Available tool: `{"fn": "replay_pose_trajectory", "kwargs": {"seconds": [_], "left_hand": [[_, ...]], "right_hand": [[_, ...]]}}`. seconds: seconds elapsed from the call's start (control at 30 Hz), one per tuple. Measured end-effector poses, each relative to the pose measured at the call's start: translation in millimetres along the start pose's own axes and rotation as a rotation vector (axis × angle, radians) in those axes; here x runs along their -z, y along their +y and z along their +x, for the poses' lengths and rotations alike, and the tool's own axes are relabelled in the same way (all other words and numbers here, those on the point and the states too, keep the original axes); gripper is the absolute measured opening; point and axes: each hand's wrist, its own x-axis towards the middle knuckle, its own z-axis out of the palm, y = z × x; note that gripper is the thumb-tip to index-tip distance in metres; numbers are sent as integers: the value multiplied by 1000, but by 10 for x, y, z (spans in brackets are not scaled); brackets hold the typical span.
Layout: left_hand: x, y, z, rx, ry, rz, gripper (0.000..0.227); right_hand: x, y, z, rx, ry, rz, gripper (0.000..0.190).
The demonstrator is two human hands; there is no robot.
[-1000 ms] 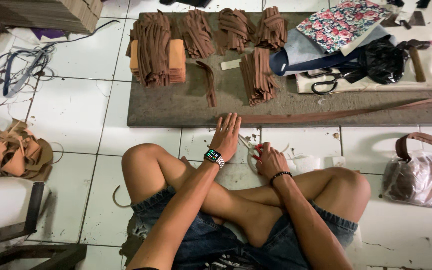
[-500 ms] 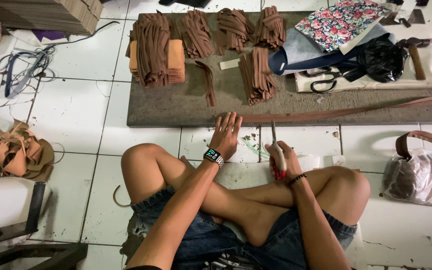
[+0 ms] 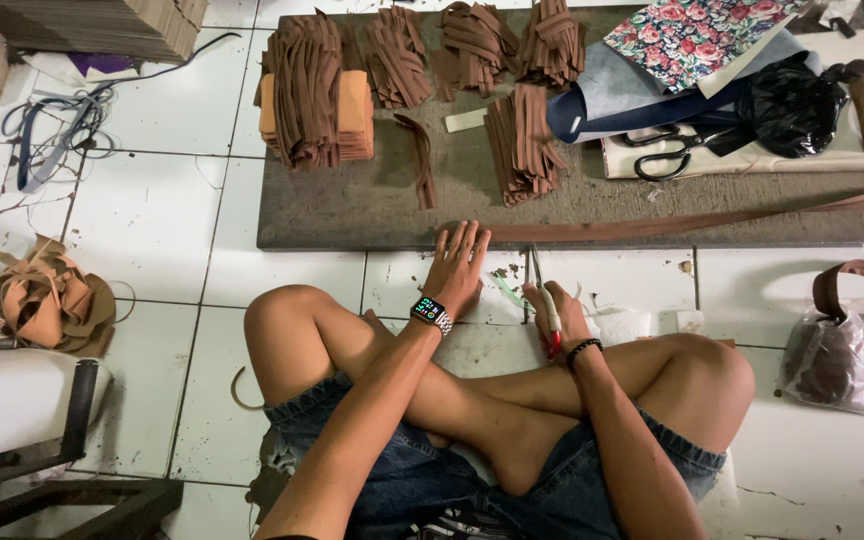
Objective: The person sits on the floor and uses scissors to cut a long strip of brown fabric into smaller, uniform pieces. They repeatedly measure the fabric by hand, cut a segment, and place it onto a growing pile of cut pieces on the floor.
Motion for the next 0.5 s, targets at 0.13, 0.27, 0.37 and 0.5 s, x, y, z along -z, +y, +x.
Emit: {"fn": "replay_pose_trajectory", "kwargs": {"seconds": [0.13, 0.27, 0.37, 0.5], "left_hand": [[-43, -14, -1, 8, -12, 12, 82], [-135, -56, 11, -1, -12, -4, 83], [-160, -50, 3, 1, 9, -3, 83], [-208, -51, 2, 3, 30, -8, 83]], "right_hand": [[-53, 148, 170, -14, 2, -63, 58], [-49, 21, 143, -15, 20, -104, 66], [-79, 112, 227, -8, 32, -113, 66], [-115, 153, 299, 32, 62, -130, 67]]}}
